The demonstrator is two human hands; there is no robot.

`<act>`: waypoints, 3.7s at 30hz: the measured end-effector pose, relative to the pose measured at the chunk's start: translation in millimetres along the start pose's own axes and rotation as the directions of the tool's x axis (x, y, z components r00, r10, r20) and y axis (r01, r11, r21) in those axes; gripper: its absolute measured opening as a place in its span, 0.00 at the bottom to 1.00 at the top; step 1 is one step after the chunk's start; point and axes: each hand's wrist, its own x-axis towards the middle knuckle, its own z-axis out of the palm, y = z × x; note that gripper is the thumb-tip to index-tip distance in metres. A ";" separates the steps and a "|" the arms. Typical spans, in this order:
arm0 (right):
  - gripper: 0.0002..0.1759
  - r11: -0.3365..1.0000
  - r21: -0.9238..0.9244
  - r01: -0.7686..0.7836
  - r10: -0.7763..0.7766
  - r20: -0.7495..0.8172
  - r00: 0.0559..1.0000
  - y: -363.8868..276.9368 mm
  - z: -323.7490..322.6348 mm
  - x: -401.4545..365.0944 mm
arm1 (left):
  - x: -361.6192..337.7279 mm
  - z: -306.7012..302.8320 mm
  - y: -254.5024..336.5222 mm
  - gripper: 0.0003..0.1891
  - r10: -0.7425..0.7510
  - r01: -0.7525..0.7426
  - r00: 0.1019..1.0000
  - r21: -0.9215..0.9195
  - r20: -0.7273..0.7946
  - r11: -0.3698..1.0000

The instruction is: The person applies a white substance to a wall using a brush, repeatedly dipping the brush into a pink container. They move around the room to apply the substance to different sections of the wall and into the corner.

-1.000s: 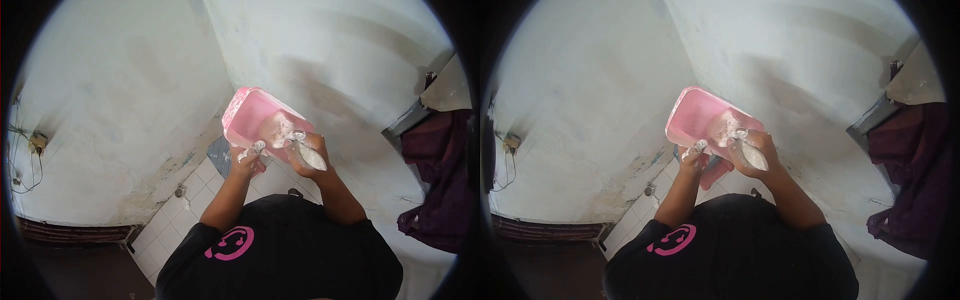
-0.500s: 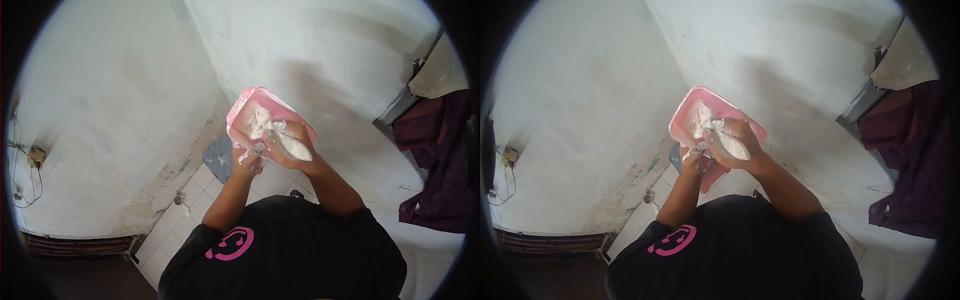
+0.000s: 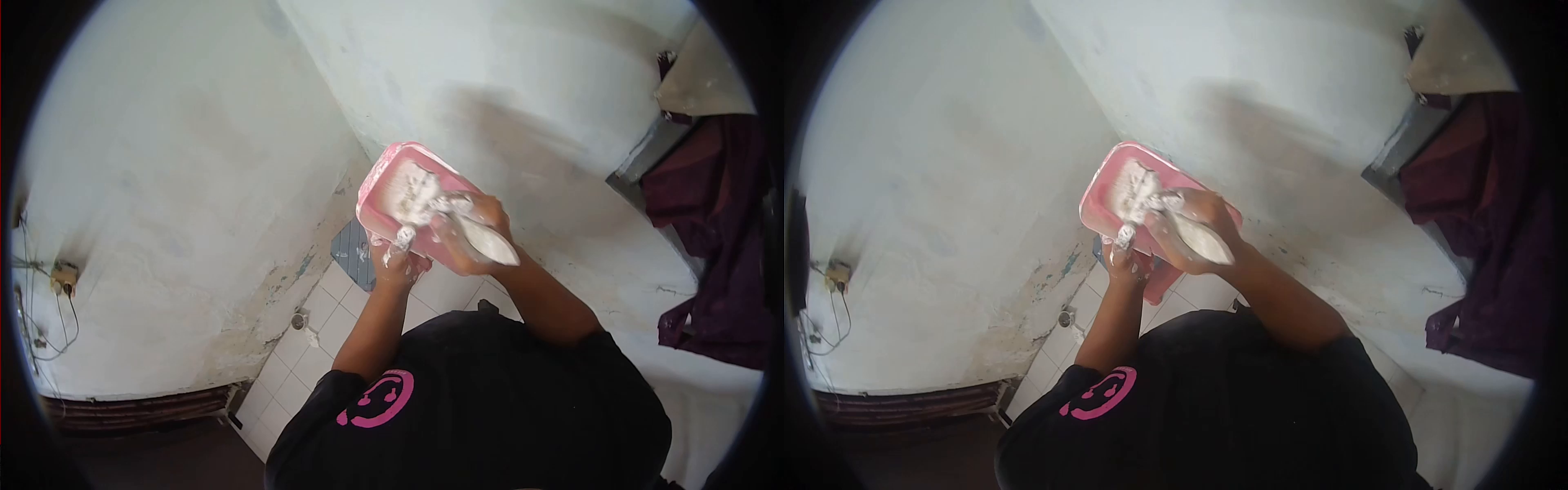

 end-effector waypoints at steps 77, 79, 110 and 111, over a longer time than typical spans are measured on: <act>0.11 0.025 -0.940 0.340 -0.143 0.333 0.932 -142.2 -209.6 291.8 | 14.2 12.4 -3.6 0.29 -0.104 0.101 0.994 -0.127 -0.020 0.987; 0.11 -0.129 -0.893 0.431 -0.264 0.450 0.853 -139.9 -207.5 285.0 | 13.4 17.0 -1.6 0.30 -0.097 0.092 0.995 -0.130 -0.029 0.987; 0.18 0.157 -0.792 0.590 0.321 0.606 0.728 -71.9 -162.5 254.4 | 0.5 39.2 -16.9 0.29 -0.104 0.040 0.976 -0.318 -0.189 0.947; 0.16 0.148 -0.843 0.517 0.235 0.538 0.810 -74.9 -166.9 273.6 | 1.6 41.5 -13.3 0.29 -0.099 0.033 0.975 -0.311 -0.197 0.950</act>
